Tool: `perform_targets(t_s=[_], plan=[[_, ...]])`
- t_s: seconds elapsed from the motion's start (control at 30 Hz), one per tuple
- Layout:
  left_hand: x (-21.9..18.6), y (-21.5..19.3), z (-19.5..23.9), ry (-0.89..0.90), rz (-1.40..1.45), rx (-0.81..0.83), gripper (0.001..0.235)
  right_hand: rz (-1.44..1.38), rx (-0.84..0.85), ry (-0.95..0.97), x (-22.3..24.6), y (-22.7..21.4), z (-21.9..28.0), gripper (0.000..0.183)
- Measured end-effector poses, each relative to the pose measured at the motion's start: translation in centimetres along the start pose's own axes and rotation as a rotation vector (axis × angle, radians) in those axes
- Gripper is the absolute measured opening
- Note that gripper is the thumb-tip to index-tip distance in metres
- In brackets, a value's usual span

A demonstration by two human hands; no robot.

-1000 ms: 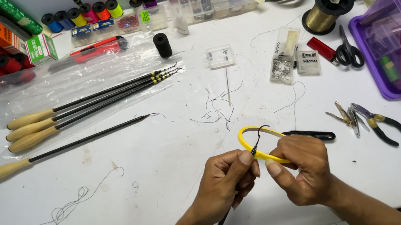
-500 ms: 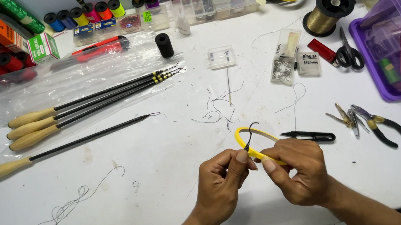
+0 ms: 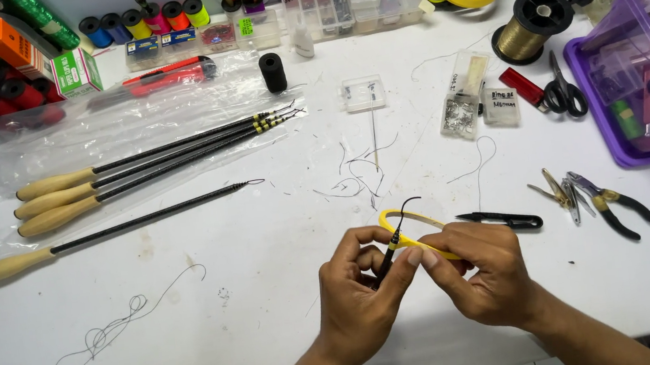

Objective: The person wraps yellow tape around the tips of two fishing rods, using pliers to cut the tape and trim excess. The person handles the rods one at a time, secures the tape, and places the finished rod aside before starting the second.

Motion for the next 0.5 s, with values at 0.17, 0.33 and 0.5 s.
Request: perform_targets(t_s=[0.17,0.33,0.5], plan=[[0.2,-0.1,-0.1,-0.005,0.057,-0.019,0.013,0.029,0.037,0.033,0.9,0.0,-0.6,0.017],[0.3,-0.2,-0.2,0.006,0.069,-0.002,0.012,-0.022,0.098,0.108,0.5,-1.8,-0.4,0.015],[0.5,-1.0,-0.7,-0.033,0.170,-0.006,0.016,0.276,0.312,0.319,-4.6,-5.6,0.6,0.019]])
Point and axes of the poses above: each hand's wrist, its own z-axis away from the middle knuckle, its own y-axis out of the palm, x = y × z, the point moved 3 cm from there along -z, towards the middle knuckle
